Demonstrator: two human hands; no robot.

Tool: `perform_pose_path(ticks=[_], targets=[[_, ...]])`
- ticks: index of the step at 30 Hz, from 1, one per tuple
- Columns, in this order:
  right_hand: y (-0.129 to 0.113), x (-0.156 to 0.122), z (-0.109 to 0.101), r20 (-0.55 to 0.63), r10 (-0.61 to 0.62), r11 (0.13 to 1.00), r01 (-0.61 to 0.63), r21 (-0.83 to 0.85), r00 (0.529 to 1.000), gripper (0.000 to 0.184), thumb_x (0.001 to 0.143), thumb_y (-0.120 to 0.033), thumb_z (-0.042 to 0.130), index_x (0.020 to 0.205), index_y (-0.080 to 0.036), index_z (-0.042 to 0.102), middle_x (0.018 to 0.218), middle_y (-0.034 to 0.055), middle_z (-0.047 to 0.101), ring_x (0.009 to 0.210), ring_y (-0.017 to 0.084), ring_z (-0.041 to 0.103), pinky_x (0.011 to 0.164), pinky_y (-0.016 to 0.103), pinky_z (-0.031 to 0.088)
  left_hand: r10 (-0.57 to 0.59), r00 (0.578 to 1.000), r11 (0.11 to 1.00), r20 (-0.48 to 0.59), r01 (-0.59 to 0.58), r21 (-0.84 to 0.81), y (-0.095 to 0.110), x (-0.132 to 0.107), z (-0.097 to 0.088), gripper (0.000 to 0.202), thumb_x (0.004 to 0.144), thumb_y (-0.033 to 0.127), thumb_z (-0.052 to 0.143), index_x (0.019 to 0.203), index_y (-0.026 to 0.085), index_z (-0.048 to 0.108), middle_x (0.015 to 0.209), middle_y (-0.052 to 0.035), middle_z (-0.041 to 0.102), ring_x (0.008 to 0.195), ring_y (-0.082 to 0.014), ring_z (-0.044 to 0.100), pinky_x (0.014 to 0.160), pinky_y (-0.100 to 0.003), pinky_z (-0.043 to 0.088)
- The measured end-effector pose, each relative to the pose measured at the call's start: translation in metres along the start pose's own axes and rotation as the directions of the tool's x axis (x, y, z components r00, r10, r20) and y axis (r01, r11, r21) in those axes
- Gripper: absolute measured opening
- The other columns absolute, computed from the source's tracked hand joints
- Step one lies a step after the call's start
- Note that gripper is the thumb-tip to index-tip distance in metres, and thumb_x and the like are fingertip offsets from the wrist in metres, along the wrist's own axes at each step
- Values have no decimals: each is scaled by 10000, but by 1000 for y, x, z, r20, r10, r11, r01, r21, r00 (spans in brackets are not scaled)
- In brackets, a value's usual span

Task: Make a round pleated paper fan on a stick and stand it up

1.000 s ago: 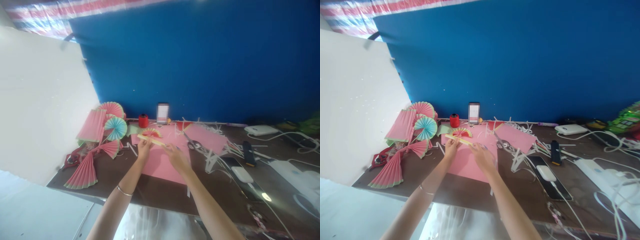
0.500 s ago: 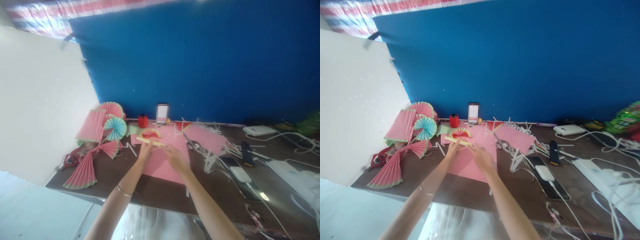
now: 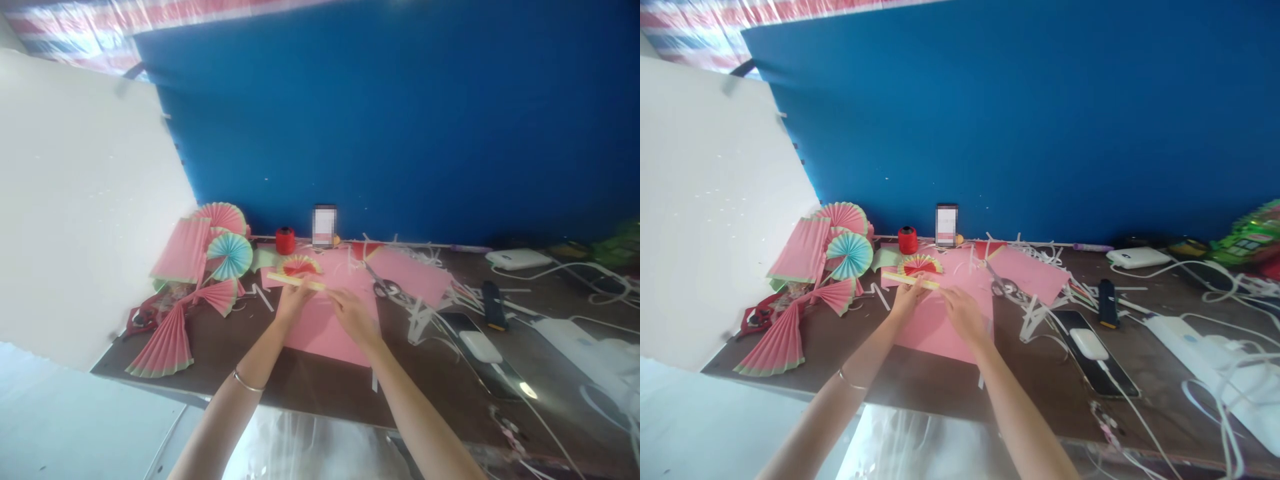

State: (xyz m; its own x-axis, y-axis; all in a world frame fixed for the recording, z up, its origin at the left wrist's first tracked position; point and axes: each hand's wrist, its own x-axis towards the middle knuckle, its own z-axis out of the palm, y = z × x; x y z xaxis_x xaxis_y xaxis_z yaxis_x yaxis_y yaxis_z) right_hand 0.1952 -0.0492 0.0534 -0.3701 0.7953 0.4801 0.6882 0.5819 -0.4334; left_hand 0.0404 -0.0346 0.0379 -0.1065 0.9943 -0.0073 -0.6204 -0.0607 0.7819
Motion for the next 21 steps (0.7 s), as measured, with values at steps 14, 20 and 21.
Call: perform_pose_path(ticks=[14, 20, 21], targets=[[-3, 1, 8, -107, 86, 988, -71, 135, 991, 243, 870, -281, 425, 951, -203, 641, 921, 62, 668, 827, 185, 612, 748, 317, 474, 73, 994, 961, 86, -94, 260, -5, -7, 1, 345, 598, 319, 772, 861, 122, 665, 786, -72, 689, 807, -206, 652, 822, -359, 497], [-5, -2, 9, -85, 93, 993, -86, 82, 992, 237, 862, -280, 426, 940, -206, 638, 871, 53, 658, 760, 177, 599, 701, 306, 470, 108, 992, 937, 64, -123, 327, -4, -8, 2, 317, 554, 250, 795, 826, 150, 666, 776, -66, 687, 790, -206, 647, 794, -327, 488], [-6, -3, 9, -91, 91, 993, -84, 77, 992, 239, 862, -277, 424, 946, -207, 636, 880, 54, 658, 777, 179, 601, 711, 309, 471, 106, 993, 936, 54, -119, 332, -4, -8, 2, 311, 556, 250, 793, 822, 154, 663, 763, -62, 686, 783, -206, 646, 786, -326, 489]])
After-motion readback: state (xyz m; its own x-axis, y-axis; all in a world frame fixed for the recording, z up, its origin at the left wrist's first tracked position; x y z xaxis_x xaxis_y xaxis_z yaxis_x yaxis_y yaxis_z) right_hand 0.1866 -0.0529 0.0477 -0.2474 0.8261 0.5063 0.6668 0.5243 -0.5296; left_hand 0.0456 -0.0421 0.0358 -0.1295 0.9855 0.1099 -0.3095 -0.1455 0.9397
